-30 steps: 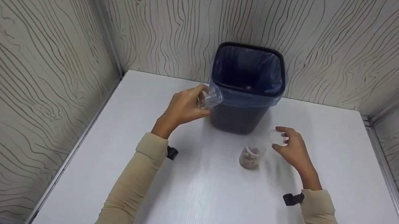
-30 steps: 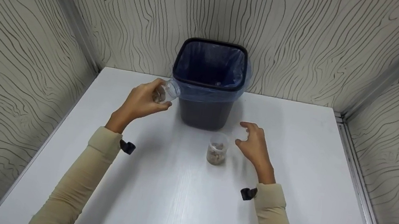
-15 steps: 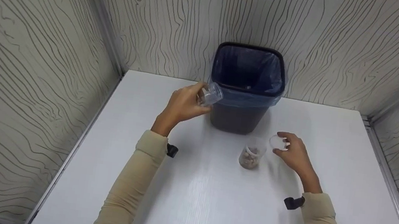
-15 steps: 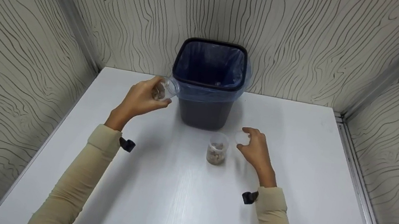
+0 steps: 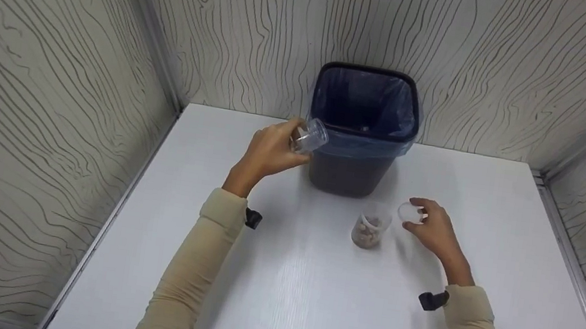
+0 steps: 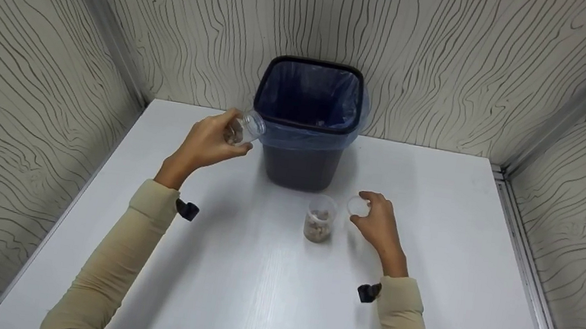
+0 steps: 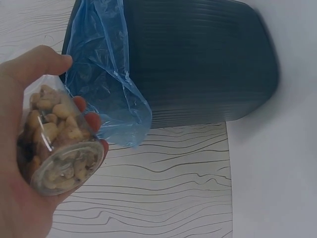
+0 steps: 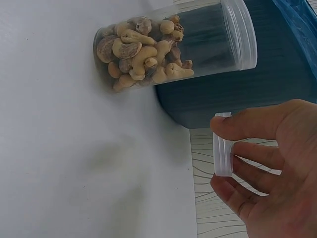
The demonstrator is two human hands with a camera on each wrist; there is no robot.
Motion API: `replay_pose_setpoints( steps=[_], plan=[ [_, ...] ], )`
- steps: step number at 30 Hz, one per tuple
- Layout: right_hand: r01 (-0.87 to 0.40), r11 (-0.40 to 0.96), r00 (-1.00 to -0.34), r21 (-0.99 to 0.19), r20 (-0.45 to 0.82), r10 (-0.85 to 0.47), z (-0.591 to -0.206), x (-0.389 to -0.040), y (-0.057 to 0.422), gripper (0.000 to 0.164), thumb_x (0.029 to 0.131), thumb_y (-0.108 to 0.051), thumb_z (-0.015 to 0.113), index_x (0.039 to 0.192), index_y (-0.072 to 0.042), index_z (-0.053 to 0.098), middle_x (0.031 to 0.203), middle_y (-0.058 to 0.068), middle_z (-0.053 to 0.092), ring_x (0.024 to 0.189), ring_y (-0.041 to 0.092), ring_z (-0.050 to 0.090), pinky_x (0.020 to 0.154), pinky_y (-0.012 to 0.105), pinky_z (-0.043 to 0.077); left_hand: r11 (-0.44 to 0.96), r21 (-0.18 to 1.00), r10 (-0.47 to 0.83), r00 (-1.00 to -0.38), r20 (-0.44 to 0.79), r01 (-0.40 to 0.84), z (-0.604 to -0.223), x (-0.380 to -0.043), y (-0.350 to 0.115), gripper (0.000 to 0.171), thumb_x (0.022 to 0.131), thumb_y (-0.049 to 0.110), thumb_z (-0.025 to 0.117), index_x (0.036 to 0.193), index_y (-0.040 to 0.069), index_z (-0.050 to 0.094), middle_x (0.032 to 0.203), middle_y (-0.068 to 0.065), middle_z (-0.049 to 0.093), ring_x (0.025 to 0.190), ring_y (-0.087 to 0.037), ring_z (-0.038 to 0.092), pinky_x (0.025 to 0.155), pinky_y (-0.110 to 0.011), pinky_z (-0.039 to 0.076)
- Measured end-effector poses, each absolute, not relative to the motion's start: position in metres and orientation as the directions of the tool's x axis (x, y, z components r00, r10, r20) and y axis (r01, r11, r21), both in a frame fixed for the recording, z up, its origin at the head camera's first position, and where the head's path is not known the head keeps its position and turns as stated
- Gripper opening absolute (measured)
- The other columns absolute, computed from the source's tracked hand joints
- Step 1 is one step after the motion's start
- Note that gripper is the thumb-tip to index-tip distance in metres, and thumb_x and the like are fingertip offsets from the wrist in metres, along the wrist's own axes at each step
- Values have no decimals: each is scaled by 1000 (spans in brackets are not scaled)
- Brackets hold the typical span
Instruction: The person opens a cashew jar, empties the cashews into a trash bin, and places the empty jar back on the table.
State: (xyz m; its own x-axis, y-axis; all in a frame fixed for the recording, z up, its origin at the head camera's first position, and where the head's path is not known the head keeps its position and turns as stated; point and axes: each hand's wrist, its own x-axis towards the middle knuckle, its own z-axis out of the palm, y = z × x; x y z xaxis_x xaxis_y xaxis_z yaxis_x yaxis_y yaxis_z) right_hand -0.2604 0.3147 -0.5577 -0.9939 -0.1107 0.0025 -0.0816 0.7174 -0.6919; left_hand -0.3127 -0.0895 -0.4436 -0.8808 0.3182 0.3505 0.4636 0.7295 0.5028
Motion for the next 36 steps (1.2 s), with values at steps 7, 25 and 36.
replay_pose_setpoints(
  steps=[7, 25, 36],
  plan=[
    [-62, 717, -995, -695, -16, -101, -563, -259, 317, 62, 92, -4, 73, 147, 11, 51, 147, 37, 52, 128, 55, 56, 102, 63, 52, 738, 495, 319, -884, 342, 458, -441, -314, -89, 56, 86, 31, 79, 136, 12, 64, 107, -6, 78, 84, -21, 71, 74, -43, 58],
    [-28, 723, -993, -691, -64, -100, -579, -258, 322, 63, 93, -6, 74, 148, 12, 49, 148, 38, 50, 131, 55, 53, 106, 65, 48, 748, 479, 318, -882, 348, 459, -436, -318, -91, 53, 85, 30, 78, 134, 12, 64, 107, -7, 78, 83, -21, 71, 75, -42, 58],
    [-28, 729, -992, -684, -73, -107, -591, -259, 323, 64, 91, -4, 74, 147, 13, 49, 146, 39, 50, 131, 56, 52, 108, 65, 46, 746, 475, 319, -877, 359, 466, -433, -320, -92, 50, 86, 30, 77, 131, 14, 64, 105, -5, 78, 82, -20, 72, 73, -42, 58]
  ],
)
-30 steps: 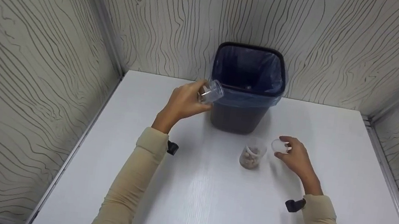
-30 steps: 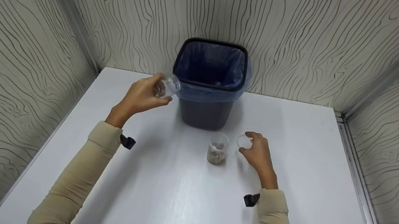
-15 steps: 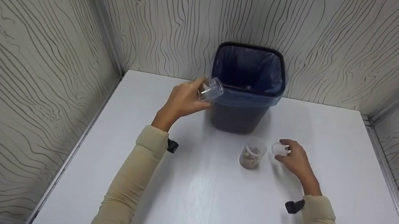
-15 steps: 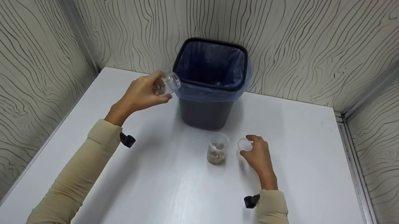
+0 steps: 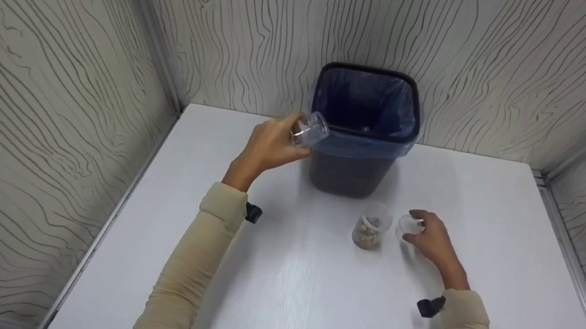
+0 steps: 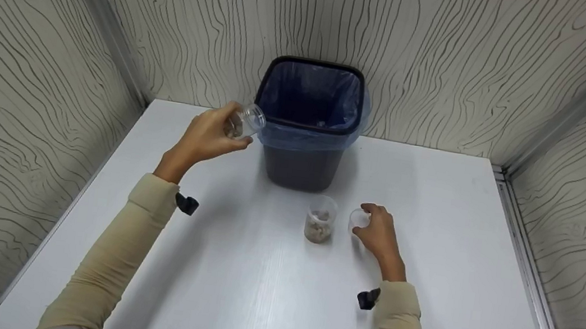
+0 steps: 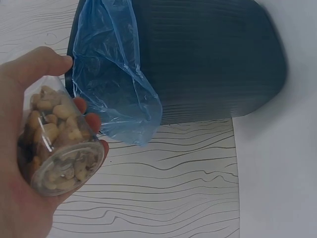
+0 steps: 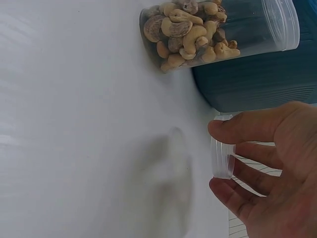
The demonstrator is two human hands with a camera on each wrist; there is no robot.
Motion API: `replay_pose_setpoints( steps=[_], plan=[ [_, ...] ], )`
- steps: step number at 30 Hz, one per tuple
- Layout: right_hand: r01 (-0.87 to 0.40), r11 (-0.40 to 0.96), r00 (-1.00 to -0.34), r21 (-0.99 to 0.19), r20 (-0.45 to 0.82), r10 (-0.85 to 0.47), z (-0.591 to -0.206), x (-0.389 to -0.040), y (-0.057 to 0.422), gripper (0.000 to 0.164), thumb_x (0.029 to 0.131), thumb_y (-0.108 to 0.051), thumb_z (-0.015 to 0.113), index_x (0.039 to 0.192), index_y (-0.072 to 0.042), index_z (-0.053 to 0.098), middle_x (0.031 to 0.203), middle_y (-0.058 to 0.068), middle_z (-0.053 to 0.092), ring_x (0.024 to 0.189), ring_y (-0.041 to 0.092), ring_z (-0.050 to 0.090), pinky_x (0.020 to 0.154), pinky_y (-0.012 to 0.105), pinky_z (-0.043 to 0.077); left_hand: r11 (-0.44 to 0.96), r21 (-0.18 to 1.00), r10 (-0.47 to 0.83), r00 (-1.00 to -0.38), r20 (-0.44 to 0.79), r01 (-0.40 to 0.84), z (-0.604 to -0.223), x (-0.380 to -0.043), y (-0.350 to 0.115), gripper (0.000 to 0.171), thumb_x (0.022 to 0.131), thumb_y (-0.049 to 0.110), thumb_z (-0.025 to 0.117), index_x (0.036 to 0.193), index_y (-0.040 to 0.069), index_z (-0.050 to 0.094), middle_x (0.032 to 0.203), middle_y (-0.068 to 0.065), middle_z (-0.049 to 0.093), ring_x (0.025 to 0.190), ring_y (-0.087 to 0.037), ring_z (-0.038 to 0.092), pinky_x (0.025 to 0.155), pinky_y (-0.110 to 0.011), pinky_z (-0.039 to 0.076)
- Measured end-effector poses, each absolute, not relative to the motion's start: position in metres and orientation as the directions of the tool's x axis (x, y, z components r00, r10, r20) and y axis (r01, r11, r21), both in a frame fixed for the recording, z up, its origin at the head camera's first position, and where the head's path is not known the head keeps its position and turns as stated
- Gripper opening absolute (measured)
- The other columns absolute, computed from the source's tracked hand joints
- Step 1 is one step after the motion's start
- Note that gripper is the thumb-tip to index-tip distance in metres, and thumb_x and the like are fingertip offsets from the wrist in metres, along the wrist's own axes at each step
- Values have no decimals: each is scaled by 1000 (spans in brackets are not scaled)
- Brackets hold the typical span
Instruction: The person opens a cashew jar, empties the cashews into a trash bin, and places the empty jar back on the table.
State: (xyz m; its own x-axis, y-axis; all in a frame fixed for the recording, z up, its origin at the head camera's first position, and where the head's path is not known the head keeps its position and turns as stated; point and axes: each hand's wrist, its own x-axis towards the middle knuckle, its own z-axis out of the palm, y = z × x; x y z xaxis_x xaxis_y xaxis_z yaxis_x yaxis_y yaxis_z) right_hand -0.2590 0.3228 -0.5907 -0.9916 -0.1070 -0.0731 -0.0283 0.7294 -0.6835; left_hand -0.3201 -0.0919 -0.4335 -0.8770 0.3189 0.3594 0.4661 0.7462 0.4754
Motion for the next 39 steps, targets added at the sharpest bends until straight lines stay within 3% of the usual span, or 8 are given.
replay_pose_setpoints(
  steps=[17, 30, 39],
  plan=[
    [12, 756, -988, -654, -125, -92, -604, -258, 324, 65, 89, -2, 76, 146, 15, 49, 146, 40, 49, 134, 59, 49, 113, 67, 42, 747, 483, 322, -884, 339, 457, -428, -323, -93, 49, 85, 31, 77, 131, 17, 64, 102, -4, 77, 79, -21, 71, 70, -42, 57],
    [23, 756, -987, -654, -137, -88, -610, -257, 327, 67, 87, -3, 77, 145, 15, 50, 146, 41, 49, 139, 60, 45, 119, 68, 35, 734, 492, 332, -880, 341, 468, -426, -325, -93, 51, 87, 31, 77, 133, 13, 64, 103, -8, 78, 79, -22, 72, 71, -43, 58],
    [22, 771, -985, -637, -147, -94, -612, -260, 328, 67, 87, -5, 78, 145, 15, 51, 145, 40, 52, 136, 58, 49, 117, 67, 38, 746, 478, 328, -880, 343, 464, -426, -327, -94, 52, 88, 33, 78, 135, 13, 63, 102, -6, 78, 80, -22, 73, 71, -42, 58]
  ],
)
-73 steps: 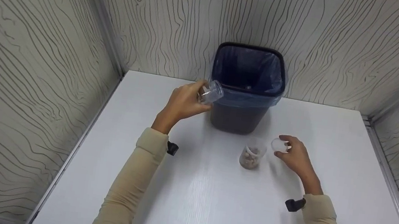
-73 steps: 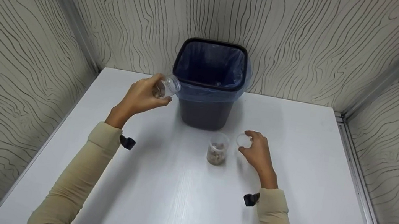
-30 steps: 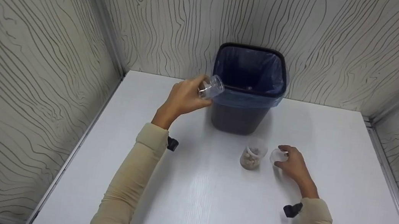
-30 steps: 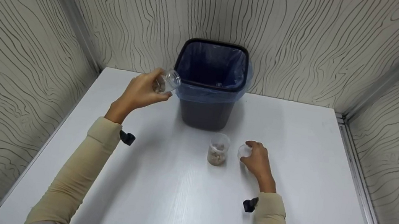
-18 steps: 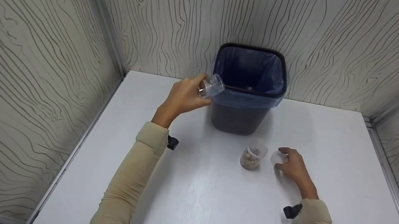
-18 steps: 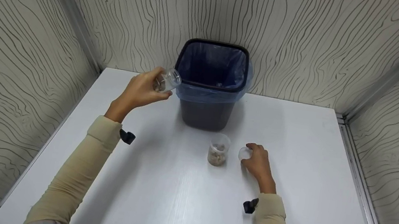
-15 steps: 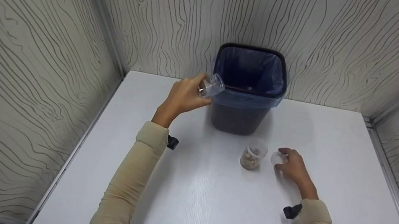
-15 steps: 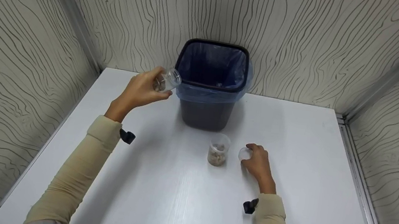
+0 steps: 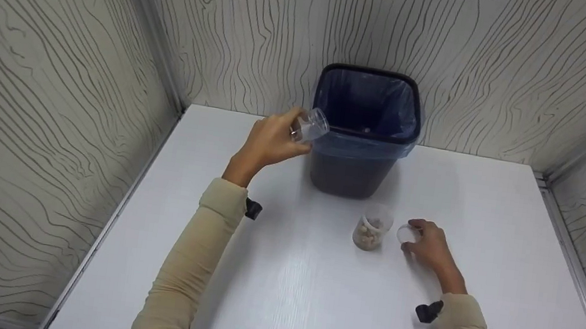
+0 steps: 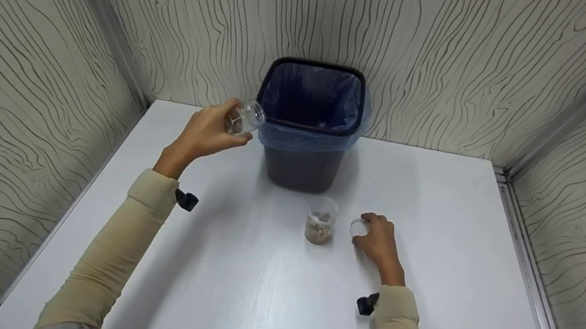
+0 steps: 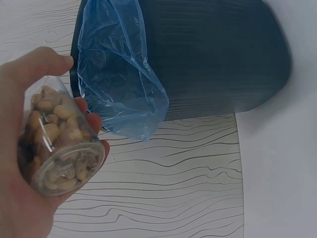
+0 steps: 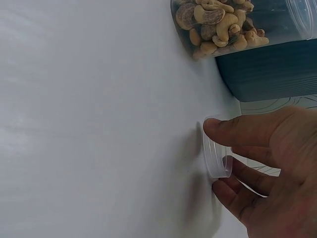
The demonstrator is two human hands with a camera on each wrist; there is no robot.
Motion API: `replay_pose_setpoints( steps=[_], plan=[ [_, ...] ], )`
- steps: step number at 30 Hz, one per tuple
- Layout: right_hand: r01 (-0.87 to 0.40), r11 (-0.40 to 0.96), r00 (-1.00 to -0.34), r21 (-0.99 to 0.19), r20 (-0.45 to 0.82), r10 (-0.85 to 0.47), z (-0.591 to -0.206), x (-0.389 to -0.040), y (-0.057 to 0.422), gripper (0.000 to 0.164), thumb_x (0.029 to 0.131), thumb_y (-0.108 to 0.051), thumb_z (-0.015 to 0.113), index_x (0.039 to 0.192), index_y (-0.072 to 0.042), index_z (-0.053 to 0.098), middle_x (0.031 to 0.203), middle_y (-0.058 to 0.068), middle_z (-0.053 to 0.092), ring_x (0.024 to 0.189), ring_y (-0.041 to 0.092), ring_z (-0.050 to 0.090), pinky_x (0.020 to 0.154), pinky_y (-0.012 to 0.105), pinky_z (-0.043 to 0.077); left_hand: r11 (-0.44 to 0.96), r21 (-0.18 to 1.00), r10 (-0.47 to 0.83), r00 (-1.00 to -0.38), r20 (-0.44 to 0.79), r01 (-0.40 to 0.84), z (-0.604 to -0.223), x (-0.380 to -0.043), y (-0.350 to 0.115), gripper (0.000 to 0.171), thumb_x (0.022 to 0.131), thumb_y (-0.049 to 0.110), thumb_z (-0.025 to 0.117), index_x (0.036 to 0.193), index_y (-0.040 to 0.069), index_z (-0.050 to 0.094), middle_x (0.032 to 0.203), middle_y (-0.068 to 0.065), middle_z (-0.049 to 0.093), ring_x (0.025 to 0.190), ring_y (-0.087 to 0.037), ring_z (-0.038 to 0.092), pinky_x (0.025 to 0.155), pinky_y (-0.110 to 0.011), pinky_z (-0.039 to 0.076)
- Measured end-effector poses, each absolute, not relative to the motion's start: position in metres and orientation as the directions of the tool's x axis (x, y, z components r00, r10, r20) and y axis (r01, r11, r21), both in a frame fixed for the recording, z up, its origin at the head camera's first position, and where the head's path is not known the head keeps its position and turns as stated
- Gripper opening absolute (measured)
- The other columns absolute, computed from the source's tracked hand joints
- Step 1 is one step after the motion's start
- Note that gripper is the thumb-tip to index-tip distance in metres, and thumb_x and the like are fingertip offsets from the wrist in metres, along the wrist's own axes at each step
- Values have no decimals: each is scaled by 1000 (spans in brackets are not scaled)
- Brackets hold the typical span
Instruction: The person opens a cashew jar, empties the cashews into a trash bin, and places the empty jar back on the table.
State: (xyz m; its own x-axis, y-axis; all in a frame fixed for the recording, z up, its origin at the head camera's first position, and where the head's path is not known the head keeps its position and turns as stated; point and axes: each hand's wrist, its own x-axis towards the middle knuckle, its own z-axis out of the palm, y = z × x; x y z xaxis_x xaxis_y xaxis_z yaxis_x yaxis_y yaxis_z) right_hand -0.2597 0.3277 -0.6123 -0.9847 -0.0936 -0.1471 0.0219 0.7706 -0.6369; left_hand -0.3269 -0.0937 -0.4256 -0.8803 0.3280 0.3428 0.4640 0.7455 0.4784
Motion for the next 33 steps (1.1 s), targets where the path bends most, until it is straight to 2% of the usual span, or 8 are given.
replay_pose_setpoints(
  steps=[6, 14, 21, 29, 33],
  plan=[
    [25, 770, -986, -637, -144, -88, -612, -259, 328, 67, 87, -6, 78, 145, 14, 52, 145, 40, 52, 137, 58, 48, 118, 67, 37, 744, 486, 328, -884, 334, 459, -423, -327, -94, 54, 88, 33, 79, 136, 12, 64, 102, -7, 78, 79, -23, 72, 70, -44, 58],
    [-4, 763, -988, -646, -115, -103, -613, -257, 329, 67, 85, -7, 80, 142, 16, 53, 141, 42, 53, 133, 59, 50, 117, 67, 38, 745, 476, 334, -879, 342, 468, -423, -329, -94, 50, 87, 30, 78, 132, 14, 64, 98, -4, 77, 74, -20, 67, 67, -41, 55],
    [-5, 751, -988, -661, -115, -107, -613, -257, 329, 68, 86, -9, 79, 143, 17, 52, 143, 42, 53, 134, 59, 50, 117, 67, 38, 739, 493, 335, -885, 323, 459, -420, -330, -93, 51, 86, 29, 77, 133, 13, 64, 101, -5, 77, 77, -21, 69, 69, -40, 56],
    [-8, 740, -987, -672, -114, -115, -609, -256, 330, 61, 98, -16, 72, 145, 16, 49, 147, 40, 51, 136, 57, 48, 117, 67, 37, 746, 477, 341, -882, 327, 465, -415, -332, -92, 50, 88, 34, 78, 132, 14, 64, 101, -6, 78, 81, -21, 71, 70, -40, 56],
    [9, 730, -990, -684, -109, -90, -605, -256, 330, 57, 102, -18, 67, 145, 15, 50, 147, 40, 51, 135, 57, 51, 114, 66, 41, 751, 473, 340, -884, 322, 461, -413, -333, -92, 50, 88, 34, 77, 133, 15, 64, 101, -5, 77, 82, -21, 71, 71, -41, 56]
  ],
)
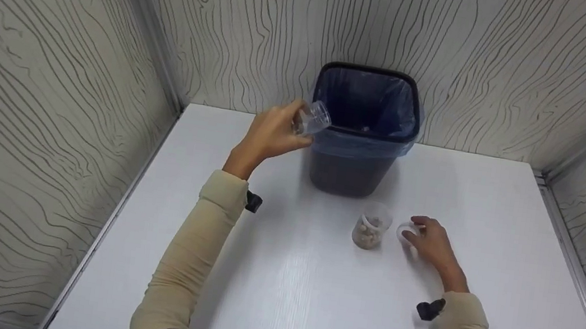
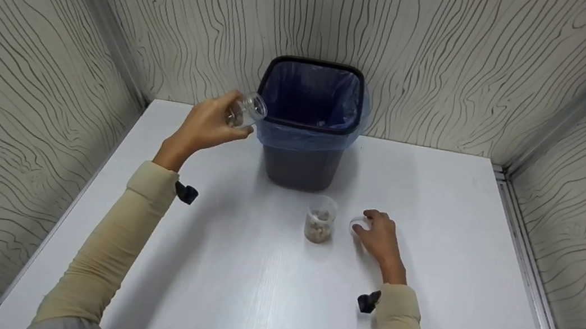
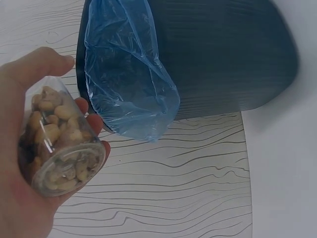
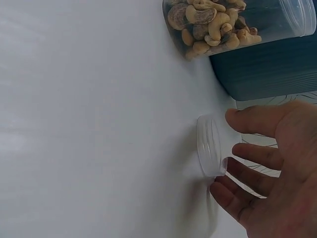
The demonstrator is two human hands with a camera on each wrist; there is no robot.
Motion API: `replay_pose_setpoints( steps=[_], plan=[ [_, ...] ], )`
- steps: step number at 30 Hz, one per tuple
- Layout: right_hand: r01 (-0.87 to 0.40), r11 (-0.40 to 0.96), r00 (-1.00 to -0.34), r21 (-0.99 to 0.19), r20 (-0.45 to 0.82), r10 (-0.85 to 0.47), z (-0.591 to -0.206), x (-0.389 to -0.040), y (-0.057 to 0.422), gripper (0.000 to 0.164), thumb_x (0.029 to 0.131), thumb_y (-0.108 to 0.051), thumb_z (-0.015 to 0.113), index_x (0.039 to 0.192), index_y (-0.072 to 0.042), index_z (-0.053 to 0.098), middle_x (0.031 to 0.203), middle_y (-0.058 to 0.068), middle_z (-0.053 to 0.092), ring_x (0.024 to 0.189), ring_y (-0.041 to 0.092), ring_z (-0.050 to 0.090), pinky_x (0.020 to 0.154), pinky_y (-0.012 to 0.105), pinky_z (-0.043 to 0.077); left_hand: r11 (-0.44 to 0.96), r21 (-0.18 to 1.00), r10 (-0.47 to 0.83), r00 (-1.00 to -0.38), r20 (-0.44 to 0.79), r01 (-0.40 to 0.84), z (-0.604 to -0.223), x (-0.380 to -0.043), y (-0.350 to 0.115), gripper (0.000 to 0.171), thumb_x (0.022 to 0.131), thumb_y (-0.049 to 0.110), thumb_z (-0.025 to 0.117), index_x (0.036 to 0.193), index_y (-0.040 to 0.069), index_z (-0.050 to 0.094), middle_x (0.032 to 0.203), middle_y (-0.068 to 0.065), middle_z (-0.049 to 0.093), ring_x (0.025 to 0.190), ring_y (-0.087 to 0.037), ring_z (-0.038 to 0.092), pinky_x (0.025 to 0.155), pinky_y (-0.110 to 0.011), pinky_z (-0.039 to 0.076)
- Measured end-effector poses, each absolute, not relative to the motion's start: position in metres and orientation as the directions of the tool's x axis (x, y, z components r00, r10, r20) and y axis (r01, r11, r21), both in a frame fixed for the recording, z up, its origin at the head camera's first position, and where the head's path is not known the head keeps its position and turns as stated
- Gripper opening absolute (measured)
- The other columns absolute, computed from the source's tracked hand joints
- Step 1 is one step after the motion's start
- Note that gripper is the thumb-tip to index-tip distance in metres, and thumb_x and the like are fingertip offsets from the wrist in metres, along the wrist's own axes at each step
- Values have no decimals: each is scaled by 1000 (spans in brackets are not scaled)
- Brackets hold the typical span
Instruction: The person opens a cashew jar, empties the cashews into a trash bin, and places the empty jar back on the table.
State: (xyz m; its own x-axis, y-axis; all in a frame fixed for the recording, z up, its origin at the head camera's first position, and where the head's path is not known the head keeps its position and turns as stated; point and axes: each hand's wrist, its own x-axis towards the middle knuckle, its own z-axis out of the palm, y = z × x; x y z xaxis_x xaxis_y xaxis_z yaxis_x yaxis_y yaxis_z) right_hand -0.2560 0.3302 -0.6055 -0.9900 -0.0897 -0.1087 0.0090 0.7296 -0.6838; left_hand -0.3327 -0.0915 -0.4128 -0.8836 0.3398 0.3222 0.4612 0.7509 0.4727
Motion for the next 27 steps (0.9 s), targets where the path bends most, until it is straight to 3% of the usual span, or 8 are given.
replay_pose_setpoints(
  steps=[12, 20, 27],
  plan=[
    [-36, 706, -999, -707, 12, -39, -579, -258, 328, 44, 106, -15, 59, 143, 10, 56, 143, 35, 60, 130, 53, 58, 107, 63, 49, 759, 465, 344, -887, 307, 455, -410, -337, -91, 58, 87, 36, 76, 139, 16, 62, 102, -4, 76, 82, -20, 70, 71, -41, 57],
    [-87, 694, -996, -715, 86, -36, -557, -260, 321, 38, 107, -15, 58, 140, 4, 61, 138, 30, 65, 117, 49, 68, 100, 59, 54, 764, 463, 335, -889, 311, 450, -408, -339, -90, 58, 86, 37, 78, 138, 17, 62, 100, -4, 76, 80, -21, 70, 70, -41, 56],
    [-156, 687, -985, -710, 163, -55, -532, -264, 313, 35, 107, -11, 58, 139, 5, 62, 136, 29, 67, 124, 47, 66, 104, 59, 53, 762, 457, 335, -883, 329, 459, -407, -341, -90, 55, 86, 36, 79, 136, 19, 62, 100, -4, 76, 77, -20, 69, 68, -39, 55]
  ],
)
